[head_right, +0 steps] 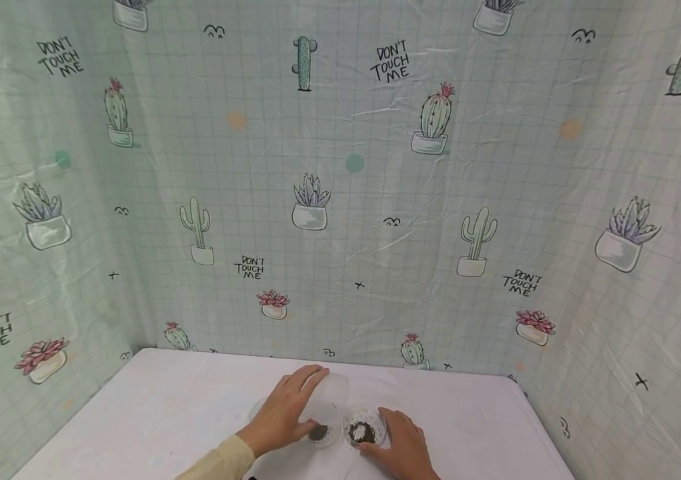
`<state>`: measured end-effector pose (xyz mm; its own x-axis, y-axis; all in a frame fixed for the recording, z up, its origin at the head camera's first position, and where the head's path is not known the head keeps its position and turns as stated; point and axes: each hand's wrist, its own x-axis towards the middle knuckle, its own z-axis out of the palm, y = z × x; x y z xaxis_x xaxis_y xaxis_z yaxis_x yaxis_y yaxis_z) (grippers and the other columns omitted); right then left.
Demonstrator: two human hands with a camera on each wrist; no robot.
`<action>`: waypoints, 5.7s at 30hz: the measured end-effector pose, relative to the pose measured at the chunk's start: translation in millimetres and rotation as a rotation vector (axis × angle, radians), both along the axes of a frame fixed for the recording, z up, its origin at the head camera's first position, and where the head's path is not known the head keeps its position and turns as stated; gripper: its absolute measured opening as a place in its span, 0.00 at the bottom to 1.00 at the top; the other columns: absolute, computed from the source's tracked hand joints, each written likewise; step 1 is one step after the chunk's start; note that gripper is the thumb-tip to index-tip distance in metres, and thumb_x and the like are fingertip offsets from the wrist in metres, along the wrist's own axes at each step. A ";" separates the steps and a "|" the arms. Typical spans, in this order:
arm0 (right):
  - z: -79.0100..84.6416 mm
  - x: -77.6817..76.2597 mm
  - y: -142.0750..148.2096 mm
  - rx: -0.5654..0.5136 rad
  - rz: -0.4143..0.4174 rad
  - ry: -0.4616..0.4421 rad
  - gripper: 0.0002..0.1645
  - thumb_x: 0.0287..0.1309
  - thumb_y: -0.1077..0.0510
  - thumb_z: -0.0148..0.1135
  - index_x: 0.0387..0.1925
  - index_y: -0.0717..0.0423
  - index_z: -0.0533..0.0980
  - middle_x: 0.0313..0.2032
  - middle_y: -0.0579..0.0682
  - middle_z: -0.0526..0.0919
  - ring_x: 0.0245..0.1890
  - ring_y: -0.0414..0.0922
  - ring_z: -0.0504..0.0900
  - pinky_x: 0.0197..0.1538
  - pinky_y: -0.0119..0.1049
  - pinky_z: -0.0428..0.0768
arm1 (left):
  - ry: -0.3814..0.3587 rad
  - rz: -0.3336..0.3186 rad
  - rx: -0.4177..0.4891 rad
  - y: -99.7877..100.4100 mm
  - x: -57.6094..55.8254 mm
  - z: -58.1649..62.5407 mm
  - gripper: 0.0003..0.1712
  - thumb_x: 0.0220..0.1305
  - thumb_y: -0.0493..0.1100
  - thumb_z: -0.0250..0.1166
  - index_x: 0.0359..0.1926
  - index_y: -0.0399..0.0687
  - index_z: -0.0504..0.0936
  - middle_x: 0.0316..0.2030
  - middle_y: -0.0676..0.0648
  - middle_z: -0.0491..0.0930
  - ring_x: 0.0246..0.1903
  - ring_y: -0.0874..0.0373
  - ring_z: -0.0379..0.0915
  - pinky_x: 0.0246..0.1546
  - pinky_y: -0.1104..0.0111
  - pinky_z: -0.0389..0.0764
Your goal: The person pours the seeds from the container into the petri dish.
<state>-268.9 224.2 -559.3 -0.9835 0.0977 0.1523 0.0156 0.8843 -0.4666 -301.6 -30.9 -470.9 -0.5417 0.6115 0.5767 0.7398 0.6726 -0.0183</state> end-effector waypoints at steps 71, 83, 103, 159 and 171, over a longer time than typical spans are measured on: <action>3.3 4.0 1.2 0.007 0.037 0.040 0.55 0.31 0.20 0.57 0.58 0.50 0.69 0.56 0.53 0.74 0.59 0.56 0.70 0.56 0.63 0.66 | -0.048 0.187 0.106 -77.5 -5.9 -8.7 0.60 0.30 0.52 0.77 0.67 0.49 0.57 0.61 0.48 0.65 0.61 0.55 0.60 0.52 0.60 0.71; 4.0 5.2 0.9 0.008 0.037 0.042 0.55 0.32 0.20 0.57 0.58 0.50 0.69 0.56 0.53 0.74 0.58 0.56 0.70 0.56 0.62 0.67 | -0.061 0.210 0.132 -88.3 -6.4 -10.7 0.60 0.30 0.50 0.77 0.67 0.49 0.57 0.61 0.45 0.65 0.61 0.53 0.60 0.54 0.58 0.71; 7.4 7.4 -1.5 -0.007 0.038 0.044 0.55 0.32 0.21 0.58 0.58 0.50 0.69 0.56 0.53 0.74 0.59 0.56 0.70 0.58 0.61 0.66 | -0.065 0.288 0.153 -106.1 -9.4 -20.8 0.65 0.28 0.51 0.78 0.69 0.47 0.53 0.61 0.44 0.64 0.60 0.50 0.62 0.51 0.58 0.72; 3.9 4.2 1.0 -0.019 0.039 0.028 0.54 0.32 0.21 0.59 0.58 0.49 0.69 0.56 0.52 0.74 0.59 0.56 0.69 0.57 0.62 0.65 | -0.472 0.542 0.313 -132.1 -13.4 -36.9 0.59 0.40 0.48 0.74 0.67 0.39 0.47 0.56 0.31 0.57 0.53 0.38 0.67 0.54 0.49 0.72; 1.6 3.0 1.1 -0.022 0.039 0.012 0.55 0.33 0.21 0.58 0.59 0.50 0.68 0.57 0.51 0.74 0.60 0.55 0.68 0.57 0.62 0.65 | -0.499 0.526 0.334 -136.5 -11.1 -36.3 0.62 0.39 0.51 0.75 0.68 0.42 0.46 0.61 0.30 0.49 0.55 0.33 0.62 0.51 0.42 0.70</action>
<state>-266.0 225.3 -557.6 -0.9847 0.0627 0.1627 -0.0247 0.8736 -0.4860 -312.6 -167.5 -507.1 -0.9539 0.0413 0.2973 0.1912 0.8471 0.4959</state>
